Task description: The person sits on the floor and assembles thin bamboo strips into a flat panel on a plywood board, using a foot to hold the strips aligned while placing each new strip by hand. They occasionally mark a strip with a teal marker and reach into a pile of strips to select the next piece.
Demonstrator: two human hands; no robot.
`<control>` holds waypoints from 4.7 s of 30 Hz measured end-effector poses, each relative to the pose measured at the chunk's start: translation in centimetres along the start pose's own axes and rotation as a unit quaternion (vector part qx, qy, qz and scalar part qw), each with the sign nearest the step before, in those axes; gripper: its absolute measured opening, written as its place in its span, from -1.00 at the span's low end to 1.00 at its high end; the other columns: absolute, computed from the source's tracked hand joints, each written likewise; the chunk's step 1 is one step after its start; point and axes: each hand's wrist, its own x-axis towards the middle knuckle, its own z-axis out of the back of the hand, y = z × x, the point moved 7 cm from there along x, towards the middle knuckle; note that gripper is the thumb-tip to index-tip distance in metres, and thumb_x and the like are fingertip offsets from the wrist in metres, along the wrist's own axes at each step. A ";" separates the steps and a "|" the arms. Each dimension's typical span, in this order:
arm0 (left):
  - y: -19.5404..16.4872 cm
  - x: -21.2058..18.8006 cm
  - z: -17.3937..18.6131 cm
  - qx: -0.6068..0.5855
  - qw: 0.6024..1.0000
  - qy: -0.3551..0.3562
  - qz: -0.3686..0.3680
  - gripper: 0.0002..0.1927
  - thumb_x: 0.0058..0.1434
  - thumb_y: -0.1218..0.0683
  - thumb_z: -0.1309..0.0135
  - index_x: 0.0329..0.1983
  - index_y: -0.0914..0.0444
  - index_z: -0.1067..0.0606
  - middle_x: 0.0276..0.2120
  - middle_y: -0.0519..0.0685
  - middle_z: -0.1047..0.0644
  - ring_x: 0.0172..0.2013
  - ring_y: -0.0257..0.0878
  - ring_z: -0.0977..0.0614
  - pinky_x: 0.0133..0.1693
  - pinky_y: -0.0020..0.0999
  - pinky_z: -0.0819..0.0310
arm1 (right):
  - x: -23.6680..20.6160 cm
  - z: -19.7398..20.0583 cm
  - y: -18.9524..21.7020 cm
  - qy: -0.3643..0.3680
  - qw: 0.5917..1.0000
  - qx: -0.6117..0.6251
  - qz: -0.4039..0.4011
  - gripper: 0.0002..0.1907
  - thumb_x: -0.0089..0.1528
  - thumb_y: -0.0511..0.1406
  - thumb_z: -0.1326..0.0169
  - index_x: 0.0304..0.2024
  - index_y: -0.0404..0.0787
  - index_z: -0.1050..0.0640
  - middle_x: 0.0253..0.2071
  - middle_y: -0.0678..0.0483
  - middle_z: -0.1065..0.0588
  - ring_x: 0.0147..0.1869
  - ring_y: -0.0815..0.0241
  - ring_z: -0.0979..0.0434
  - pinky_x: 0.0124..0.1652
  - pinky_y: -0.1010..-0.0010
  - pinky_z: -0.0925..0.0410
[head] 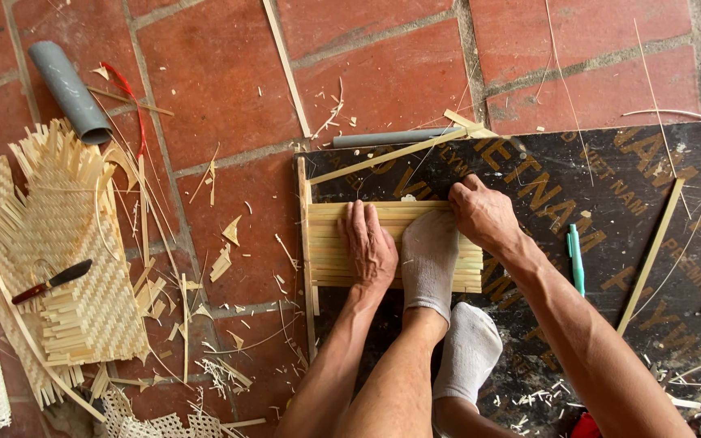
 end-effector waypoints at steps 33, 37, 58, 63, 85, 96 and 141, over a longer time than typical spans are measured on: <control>0.0 2.3 1.8 0.002 1.000 -0.006 -0.024 -0.31 0.35 -0.12 -0.12 0.46 0.23 -0.27 0.43 0.34 -0.19 0.47 0.29 -0.19 0.44 0.42 0.14 | 7.7 2.6 -0.9 0.019 0.982 -0.141 0.125 -0.75 0.44 -0.24 0.09 0.07 0.06 -0.58 -0.33 0.18 -0.54 -0.41 0.22 -0.56 -0.45 0.38 -0.41; 0.2 2.2 1.4 0.006 1.000 0.002 -0.017 -0.32 0.37 -0.13 -0.11 0.45 0.24 -0.27 0.44 0.34 -0.18 0.47 0.29 -0.19 0.45 0.41 0.14 | 4.2 1.6 -1.5 0.042 0.989 -0.058 0.128 -0.66 0.34 -0.20 -0.04 0.15 0.28 -0.60 -0.35 0.18 -0.54 -0.45 0.15 -0.53 -0.56 0.28 -0.37; 0.2 2.1 1.1 0.012 1.000 0.001 -0.021 -0.32 0.37 -0.13 -0.09 0.47 0.22 -0.26 0.44 0.33 -0.19 0.47 0.27 -0.20 0.45 0.41 0.11 | 4.5 -0.6 -1.0 0.050 0.983 -0.108 0.136 -0.51 0.22 -0.31 -0.06 0.15 0.33 -0.60 -0.29 0.24 -0.51 -0.32 0.16 -0.59 -0.42 0.30 -0.46; 0.4 1.7 0.8 0.010 1.000 0.005 -0.020 -0.32 0.37 -0.14 -0.09 0.47 0.21 -0.25 0.42 0.32 -0.18 0.45 0.28 -0.20 0.44 0.45 0.11 | 4.4 -1.5 -0.6 0.077 0.974 -0.165 0.134 -0.51 0.23 -0.27 -0.06 0.19 0.33 -0.57 -0.30 0.21 -0.51 -0.34 0.16 -0.59 -0.45 0.31 -0.44; 0.0 1.3 0.4 0.018 0.999 0.016 -0.029 -0.35 0.35 -0.09 -0.09 0.42 0.24 -0.27 0.52 0.23 -0.09 0.53 0.15 -0.05 0.41 0.44 0.37 | 1.3 1.2 0.5 -0.073 0.994 -0.013 0.074 -0.85 0.27 -0.29 -0.12 -0.14 -0.05 -0.66 -0.19 0.09 -0.50 -0.18 -0.01 -0.59 -0.28 0.18 -0.46; 0.1 1.2 0.4 0.033 0.998 0.040 -0.025 -0.35 0.36 -0.11 -0.05 0.43 0.24 -0.26 0.53 0.22 -0.04 0.53 0.11 -0.02 0.41 0.41 0.42 | 0.7 1.2 0.5 -0.070 0.996 0.039 0.044 -0.87 0.28 -0.32 -0.12 -0.16 -0.10 -0.65 -0.19 0.07 -0.52 -0.15 -0.02 -0.59 -0.21 0.22 -0.46; 2.3 -3.9 3.6 0.077 0.982 0.144 -0.094 -0.01 0.22 -0.40 -0.02 0.57 0.10 0.02 0.55 0.11 0.13 0.52 0.11 0.18 0.36 0.40 0.58 | -8.5 -1.0 -1.7 -0.066 0.986 -0.138 0.071 -0.41 0.23 -0.28 0.09 0.35 -0.16 -0.33 0.47 0.01 -0.23 0.56 0.05 -0.09 0.42 -0.18 0.14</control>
